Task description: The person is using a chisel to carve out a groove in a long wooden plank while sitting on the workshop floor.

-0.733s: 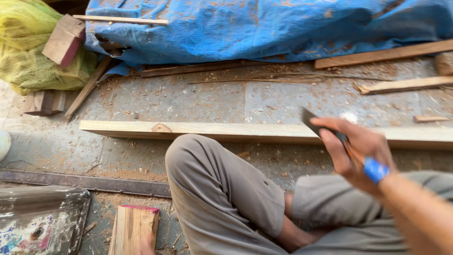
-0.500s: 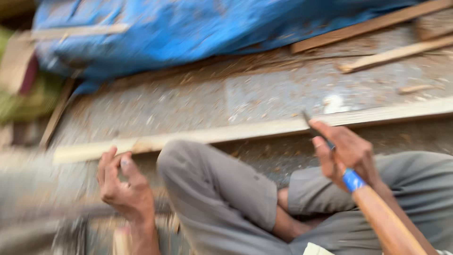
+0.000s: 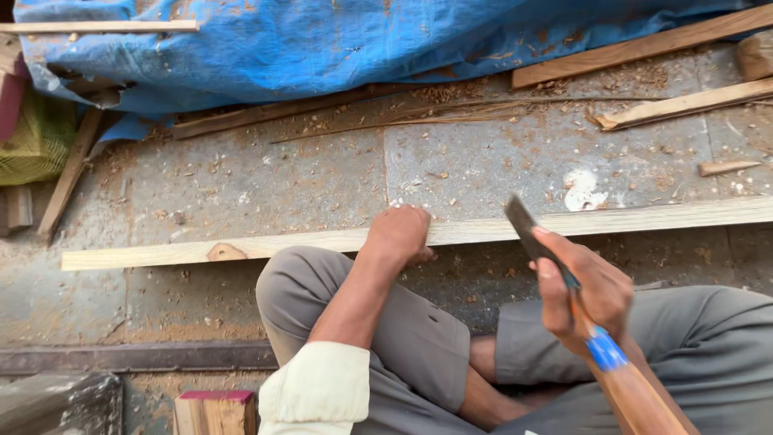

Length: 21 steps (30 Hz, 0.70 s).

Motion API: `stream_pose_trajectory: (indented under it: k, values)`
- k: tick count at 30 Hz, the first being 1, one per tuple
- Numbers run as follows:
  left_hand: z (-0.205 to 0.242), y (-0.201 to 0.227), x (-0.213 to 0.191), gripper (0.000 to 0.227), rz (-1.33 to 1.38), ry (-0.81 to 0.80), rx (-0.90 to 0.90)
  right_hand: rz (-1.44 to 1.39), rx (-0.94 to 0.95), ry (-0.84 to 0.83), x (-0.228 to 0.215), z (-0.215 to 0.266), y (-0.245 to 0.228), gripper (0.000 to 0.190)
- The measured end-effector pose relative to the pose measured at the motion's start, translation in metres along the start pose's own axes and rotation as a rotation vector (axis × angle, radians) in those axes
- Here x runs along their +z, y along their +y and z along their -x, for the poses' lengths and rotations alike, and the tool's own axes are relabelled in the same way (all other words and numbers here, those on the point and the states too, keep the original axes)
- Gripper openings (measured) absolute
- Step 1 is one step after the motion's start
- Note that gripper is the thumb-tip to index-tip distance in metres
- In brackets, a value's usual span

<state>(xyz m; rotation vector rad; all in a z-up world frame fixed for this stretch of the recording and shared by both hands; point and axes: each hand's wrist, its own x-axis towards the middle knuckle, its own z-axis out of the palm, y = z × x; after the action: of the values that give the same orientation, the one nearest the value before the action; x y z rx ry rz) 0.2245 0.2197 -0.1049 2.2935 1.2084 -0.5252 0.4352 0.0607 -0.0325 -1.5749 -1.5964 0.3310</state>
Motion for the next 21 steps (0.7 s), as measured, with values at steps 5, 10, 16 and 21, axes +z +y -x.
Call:
stream_pose_trajectory:
  k: [5, 10, 16, 21]
  values:
    - [-0.008, -0.001, 0.005, 0.057, 0.025, -0.036, 0.013, 0.011, -0.055, -0.006, -0.002, -0.003, 0.001, 0.031]
    - [0.001, -0.002, 0.012, 0.047, 0.071, -0.058, -0.017, 0.01, -0.008, -0.052, -0.009, 0.007, 0.001, 0.032]
    - [-0.009, 0.001, 0.002, 0.046, 0.066, -0.073, -0.027, -0.051, -0.089, 0.133, -0.012, 0.009, 0.025, 0.032]
    - [-0.011, 0.004, -0.001, 0.05, 0.081, -0.077, -0.013, 0.11, 0.002, -0.046, -0.016, 0.011, 0.02, 0.033]
